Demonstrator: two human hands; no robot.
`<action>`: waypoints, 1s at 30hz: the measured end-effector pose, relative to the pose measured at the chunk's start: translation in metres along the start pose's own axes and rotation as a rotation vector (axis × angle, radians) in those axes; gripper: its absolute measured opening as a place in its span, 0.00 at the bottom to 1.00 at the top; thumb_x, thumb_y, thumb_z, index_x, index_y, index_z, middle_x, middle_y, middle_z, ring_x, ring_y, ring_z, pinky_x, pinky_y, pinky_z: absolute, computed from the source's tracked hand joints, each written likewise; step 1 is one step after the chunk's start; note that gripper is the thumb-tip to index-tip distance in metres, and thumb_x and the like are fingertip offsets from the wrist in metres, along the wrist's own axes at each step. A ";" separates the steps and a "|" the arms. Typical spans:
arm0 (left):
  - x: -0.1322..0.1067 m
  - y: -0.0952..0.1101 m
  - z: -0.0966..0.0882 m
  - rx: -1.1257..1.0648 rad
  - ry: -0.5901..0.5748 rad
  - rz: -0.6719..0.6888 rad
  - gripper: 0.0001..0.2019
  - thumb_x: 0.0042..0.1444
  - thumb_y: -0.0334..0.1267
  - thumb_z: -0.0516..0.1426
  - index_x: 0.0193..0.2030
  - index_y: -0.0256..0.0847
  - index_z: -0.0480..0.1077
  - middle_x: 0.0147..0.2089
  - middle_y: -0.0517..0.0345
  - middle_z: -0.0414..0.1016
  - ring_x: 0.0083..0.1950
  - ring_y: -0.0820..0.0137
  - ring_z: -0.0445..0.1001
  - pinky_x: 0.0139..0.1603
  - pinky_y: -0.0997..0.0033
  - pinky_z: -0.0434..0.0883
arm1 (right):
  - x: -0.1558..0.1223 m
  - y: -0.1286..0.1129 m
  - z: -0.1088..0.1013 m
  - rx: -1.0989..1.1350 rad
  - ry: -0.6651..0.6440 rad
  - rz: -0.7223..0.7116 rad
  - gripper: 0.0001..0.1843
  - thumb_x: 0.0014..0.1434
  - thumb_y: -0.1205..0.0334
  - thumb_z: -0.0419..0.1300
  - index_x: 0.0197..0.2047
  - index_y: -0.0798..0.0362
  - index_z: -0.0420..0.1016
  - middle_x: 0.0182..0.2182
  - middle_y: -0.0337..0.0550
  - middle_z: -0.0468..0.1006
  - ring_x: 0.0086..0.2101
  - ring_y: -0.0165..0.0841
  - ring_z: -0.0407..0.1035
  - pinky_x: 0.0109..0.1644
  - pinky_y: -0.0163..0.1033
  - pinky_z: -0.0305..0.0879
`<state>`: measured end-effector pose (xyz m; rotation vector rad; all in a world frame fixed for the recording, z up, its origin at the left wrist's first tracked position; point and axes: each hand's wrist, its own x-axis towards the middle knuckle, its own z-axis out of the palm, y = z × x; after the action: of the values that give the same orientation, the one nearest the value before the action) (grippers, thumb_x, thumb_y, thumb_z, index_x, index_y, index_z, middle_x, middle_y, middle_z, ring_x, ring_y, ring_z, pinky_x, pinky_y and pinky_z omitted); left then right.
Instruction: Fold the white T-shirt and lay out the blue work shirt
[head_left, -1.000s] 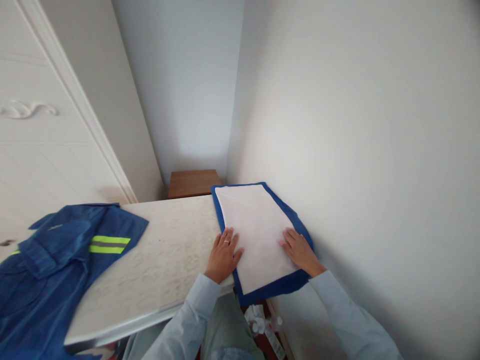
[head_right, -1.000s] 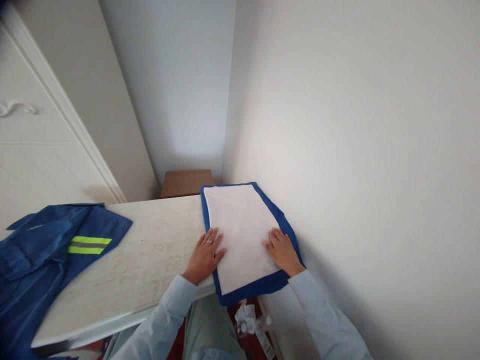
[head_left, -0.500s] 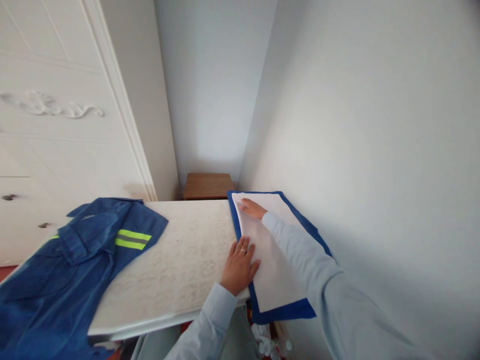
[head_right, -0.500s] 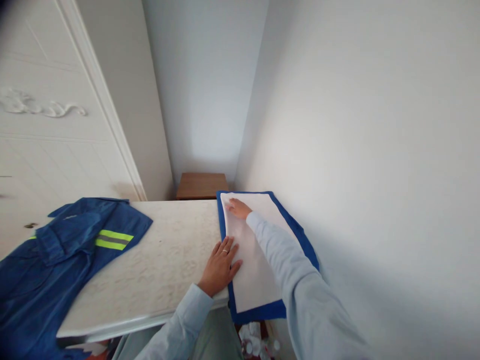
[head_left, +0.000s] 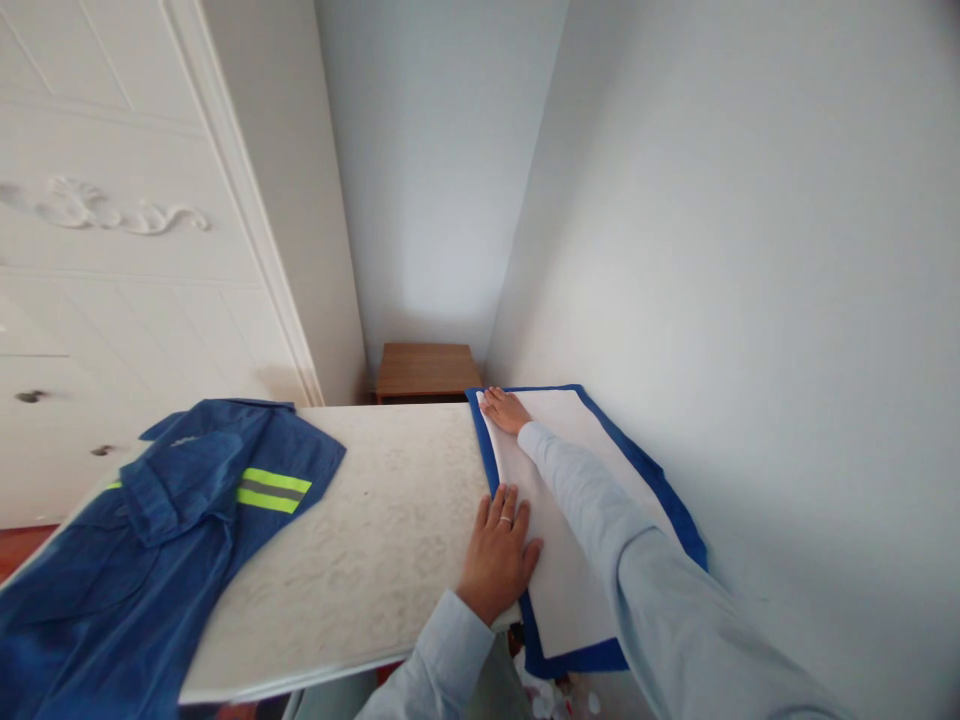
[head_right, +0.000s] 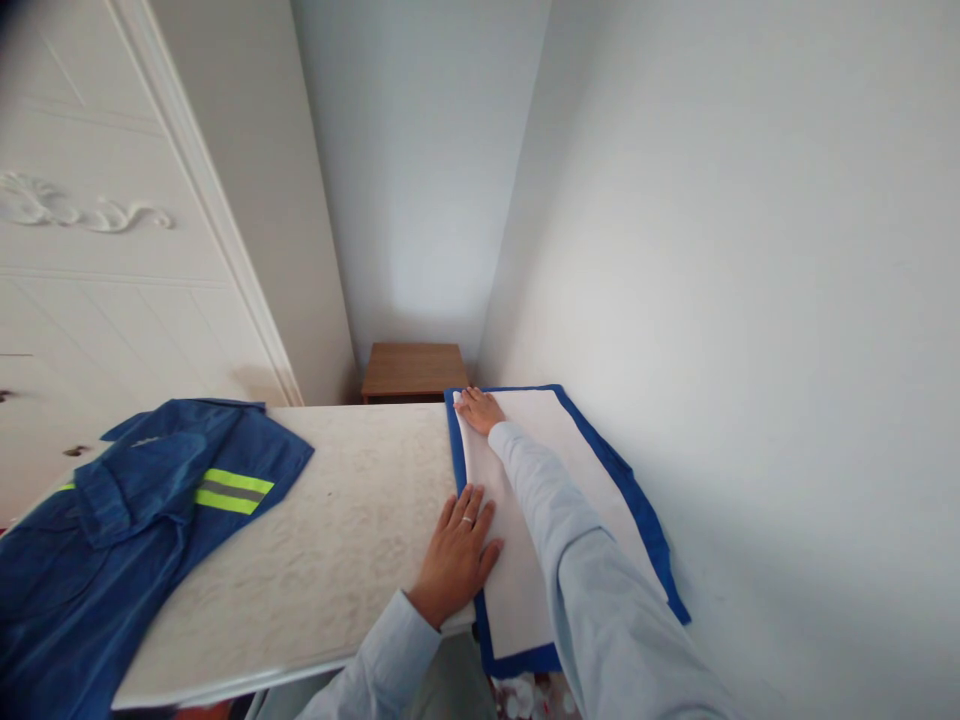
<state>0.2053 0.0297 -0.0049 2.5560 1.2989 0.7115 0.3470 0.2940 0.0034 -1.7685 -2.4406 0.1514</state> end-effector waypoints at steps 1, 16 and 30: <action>0.000 0.000 0.000 0.003 0.006 0.004 0.27 0.68 0.49 0.48 0.67 0.36 0.63 0.72 0.41 0.57 0.74 0.52 0.51 0.71 0.44 0.55 | 0.000 0.000 0.001 0.003 0.007 -0.001 0.30 0.72 0.50 0.43 0.70 0.59 0.57 0.70 0.55 0.55 0.69 0.44 0.47 0.71 0.52 0.44; 0.000 0.000 -0.001 -0.011 0.009 0.008 0.26 0.68 0.48 0.48 0.66 0.36 0.64 0.72 0.41 0.58 0.74 0.52 0.52 0.71 0.43 0.54 | -0.042 -0.047 -0.018 0.491 0.301 0.074 0.23 0.70 0.56 0.43 0.58 0.54 0.73 0.59 0.52 0.73 0.61 0.42 0.64 0.68 0.54 0.53; -0.038 -0.017 -0.051 -0.943 0.423 -0.549 0.17 0.56 0.51 0.59 0.35 0.36 0.76 0.32 0.54 0.79 0.34 0.67 0.75 0.38 0.69 0.71 | -0.213 -0.157 -0.053 1.571 0.398 -0.001 0.09 0.51 0.59 0.71 0.33 0.50 0.76 0.39 0.42 0.81 0.41 0.34 0.74 0.49 0.40 0.70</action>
<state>0.1486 0.0068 0.0204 1.2813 1.2441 1.3499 0.2737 0.0436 0.0708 -0.8549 -1.1844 1.1546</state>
